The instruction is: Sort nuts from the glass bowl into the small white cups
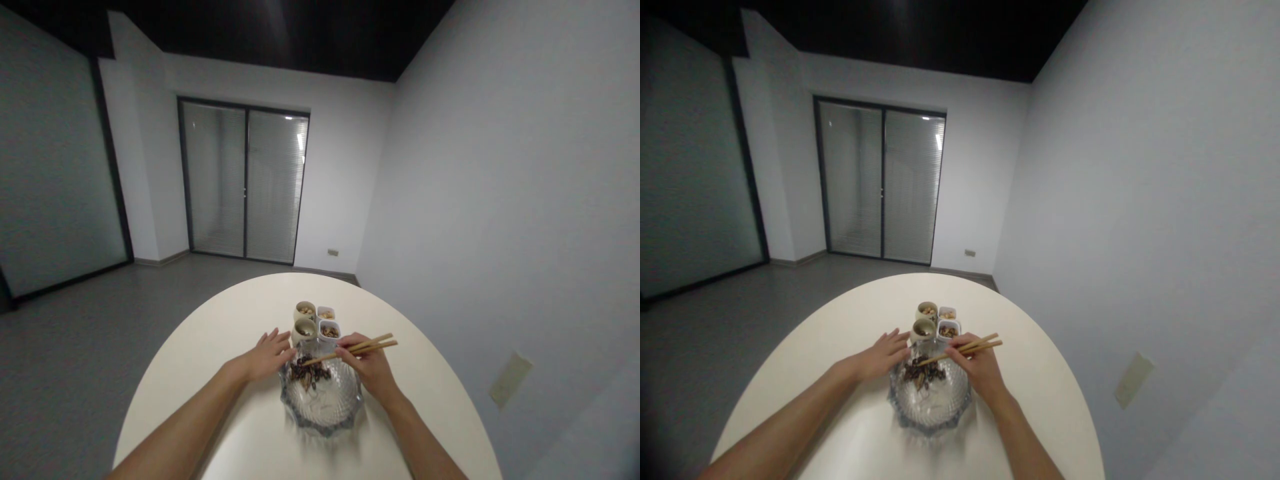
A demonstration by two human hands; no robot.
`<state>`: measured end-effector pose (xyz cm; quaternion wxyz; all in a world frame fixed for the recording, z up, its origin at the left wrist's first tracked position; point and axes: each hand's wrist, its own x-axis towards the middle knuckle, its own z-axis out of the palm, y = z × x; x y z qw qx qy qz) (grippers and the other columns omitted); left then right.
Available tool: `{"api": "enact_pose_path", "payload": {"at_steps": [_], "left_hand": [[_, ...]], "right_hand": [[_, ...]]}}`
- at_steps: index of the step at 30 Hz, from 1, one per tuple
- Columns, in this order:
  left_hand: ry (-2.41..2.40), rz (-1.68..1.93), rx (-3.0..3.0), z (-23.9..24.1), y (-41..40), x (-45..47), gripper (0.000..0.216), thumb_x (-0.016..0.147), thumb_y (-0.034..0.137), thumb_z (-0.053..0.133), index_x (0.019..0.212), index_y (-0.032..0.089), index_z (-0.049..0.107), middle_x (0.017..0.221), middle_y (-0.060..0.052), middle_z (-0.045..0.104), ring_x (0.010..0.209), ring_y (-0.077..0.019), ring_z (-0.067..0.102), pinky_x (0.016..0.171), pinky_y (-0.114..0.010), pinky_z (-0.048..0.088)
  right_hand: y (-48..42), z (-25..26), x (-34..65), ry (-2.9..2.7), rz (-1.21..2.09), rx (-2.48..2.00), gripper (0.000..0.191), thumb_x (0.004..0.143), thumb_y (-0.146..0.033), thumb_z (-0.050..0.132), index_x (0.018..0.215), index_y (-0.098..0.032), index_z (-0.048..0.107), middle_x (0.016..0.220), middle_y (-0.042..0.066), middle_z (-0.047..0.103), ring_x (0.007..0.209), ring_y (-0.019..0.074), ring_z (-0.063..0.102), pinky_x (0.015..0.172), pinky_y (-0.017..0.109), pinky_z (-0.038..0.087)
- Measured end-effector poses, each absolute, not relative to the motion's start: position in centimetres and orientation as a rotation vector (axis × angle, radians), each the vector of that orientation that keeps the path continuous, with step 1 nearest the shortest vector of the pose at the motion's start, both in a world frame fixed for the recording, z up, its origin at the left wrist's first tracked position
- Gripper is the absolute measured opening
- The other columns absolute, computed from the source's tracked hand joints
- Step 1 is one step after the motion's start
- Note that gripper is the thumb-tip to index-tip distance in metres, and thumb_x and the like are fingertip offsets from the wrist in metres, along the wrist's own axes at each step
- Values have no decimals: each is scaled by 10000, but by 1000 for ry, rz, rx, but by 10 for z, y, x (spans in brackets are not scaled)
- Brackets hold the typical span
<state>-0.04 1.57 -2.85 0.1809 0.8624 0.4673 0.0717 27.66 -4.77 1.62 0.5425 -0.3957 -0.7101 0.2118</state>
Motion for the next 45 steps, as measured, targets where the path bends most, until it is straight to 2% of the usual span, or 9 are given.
{"api": "enact_pose_path", "payload": {"at_steps": [13, 20, 29, 38, 45], "left_hand": [[1291, 228, 2414, -32, 17, -4, 590, 1037, 623, 186, 1412, 300, 506, 1604, -51, 229, 1470, -359, 70, 1145, -598, 80], [1293, 196, 2414, -24, 12, -2, 614, 1038, 623, 173, 1411, 267, 506, 1605, -73, 219, 1469, -366, 60, 1151, -592, 71], [1298, 201, 2414, -26, 14, -2, 591, 1043, 611, 187, 1434, 279, 480, 1604, -73, 223, 1467, -370, 70, 1143, -606, 85], [1313, 208, 2404, -30, 15, -3, 581, 1041, 607, 202, 1426, 284, 494, 1604, -57, 226, 1467, -369, 75, 1146, -599, 84], [1313, 175, 2402, -26, 13, -3, 590, 1046, 594, 191, 1439, 260, 478, 1608, -81, 205, 1470, -359, 60, 1148, -589, 81]], "right_hand": [[-48, 20, 278, -1517, 460, -848, 134, 814, -347, 752, 824, -213, 747, 733, 23, 684, 636, 172, 639, 570, 294, 545], [-46, 16, 274, -1483, 350, -844, 84, 831, -311, 743, 839, -230, 758, 776, 34, 703, 724, 194, 656, 668, 329, 550], [-46, 19, 274, -1515, 372, -880, 106, 835, -325, 740, 824, -223, 764, 786, 45, 722, 745, 207, 671, 695, 332, 545], [-42, 17, 283, -1490, 411, -922, 138, 804, -352, 753, 790, -215, 744, 728, 29, 696, 645, 181, 640, 596, 296, 525], [-47, 23, 286, -1613, 411, -976, 162, 798, -365, 749, 745, -213, 732, 708, 30, 695, 672, 190, 644, 623, 291, 532]]}}
